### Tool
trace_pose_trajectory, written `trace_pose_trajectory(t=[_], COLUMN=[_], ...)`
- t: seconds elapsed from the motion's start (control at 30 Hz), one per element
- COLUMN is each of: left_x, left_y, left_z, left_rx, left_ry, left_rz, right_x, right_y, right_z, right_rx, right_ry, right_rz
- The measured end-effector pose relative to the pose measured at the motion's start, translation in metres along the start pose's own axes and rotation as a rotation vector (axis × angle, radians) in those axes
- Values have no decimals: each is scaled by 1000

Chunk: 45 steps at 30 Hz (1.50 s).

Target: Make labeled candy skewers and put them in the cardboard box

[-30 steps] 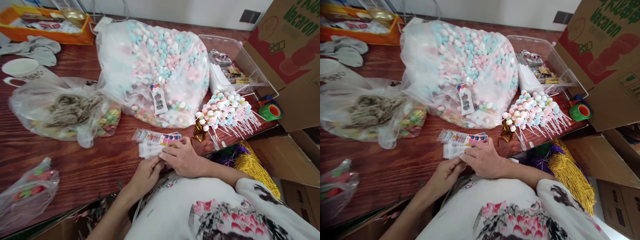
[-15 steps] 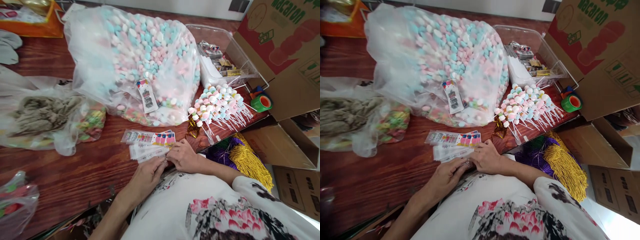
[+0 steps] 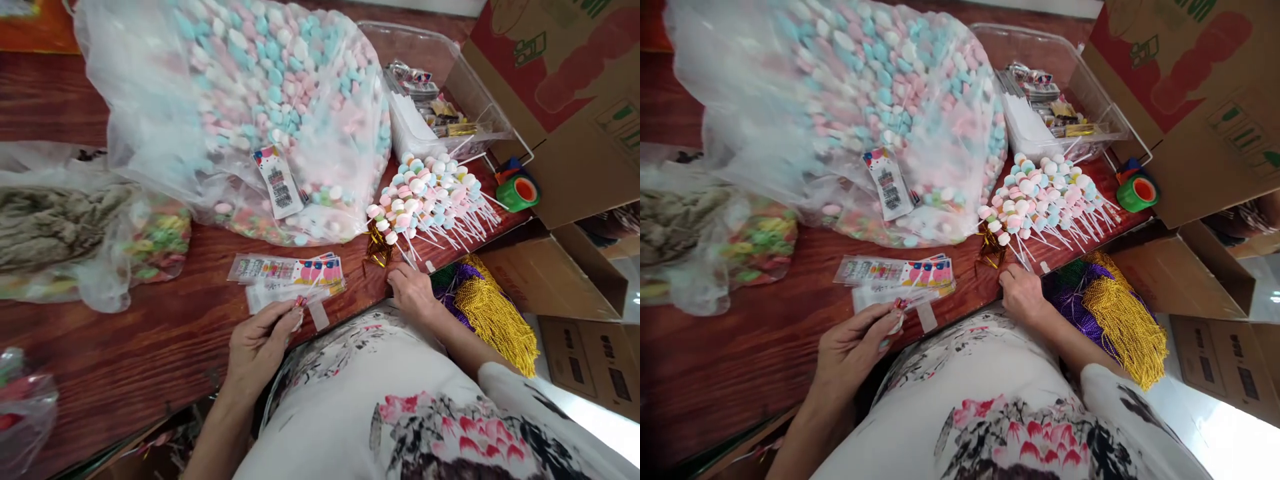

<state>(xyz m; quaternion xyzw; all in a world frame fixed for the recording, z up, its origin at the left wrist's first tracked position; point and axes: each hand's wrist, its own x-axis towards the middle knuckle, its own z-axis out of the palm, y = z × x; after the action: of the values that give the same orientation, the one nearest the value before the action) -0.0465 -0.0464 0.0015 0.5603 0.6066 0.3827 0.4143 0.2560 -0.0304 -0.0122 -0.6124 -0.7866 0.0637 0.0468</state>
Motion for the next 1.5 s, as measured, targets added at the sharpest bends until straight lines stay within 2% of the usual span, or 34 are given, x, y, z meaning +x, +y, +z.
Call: trace_pose_trajectory(t=[0.13, 0.3, 0.4, 0.5, 0.6, 0.73, 0.8, 0.9, 0.97, 1.07, 1.13, 1.23, 1.3, 1.37, 1.43, 1.5], left_x=[-6, -6, -8, -13, -20, -26, -27, -23, -20, -16, -16, -18, -21, -24, -26, -26], left_y=[7, 8, 14, 21, 22, 21, 22, 25, 26, 25, 23, 20, 19, 20, 22, 24], left_z=[4, 7, 11, 12, 8, 0, 0, 4, 7, 11, 12, 11, 10, 10, 8, 6], left_rx=[40, -10, -69, -118, -184, -286, -314, -311, -275, -216, -175, -120, -107, -116, -137, -157], left_ry=[-10, 61, 102, 136, 220, 350, 368, 334, 295, 209, 154, 135, 155, 172, 188, 206], left_rz=[29, -85, -136, -199, -329, -481, -488, -491, -508, -512, -476, -413, -390, -369, -345, -320], right_x=[23, 48, 66, 78, 79, 70, 62, 49, 40, 34, 36, 44, 49, 54, 59, 62], right_y=[-1, 10, 7, -2, -5, 9, 19, 25, 19, 3, -4, -6, -4, -3, -4, -8], right_z=[-11, -42, -51, -49, -47, -57, -66, -71, -65, -44, -31, -21, -20, -20, -21, -23], right_rx=[135, 439, 531, 656, 809, 938, 904, 687, 451, 104, -8, -14, 52, 215, 481, 793], right_ry=[-68, 116, 153, 174, 212, 193, 131, -31, -165, -311, -335, -308, -254, -137, 1, 62], right_rz=[-140, -305, -350, -337, -260, -166, -162, -214, -240, -202, -168, -170, -192, -217, -215, -171])
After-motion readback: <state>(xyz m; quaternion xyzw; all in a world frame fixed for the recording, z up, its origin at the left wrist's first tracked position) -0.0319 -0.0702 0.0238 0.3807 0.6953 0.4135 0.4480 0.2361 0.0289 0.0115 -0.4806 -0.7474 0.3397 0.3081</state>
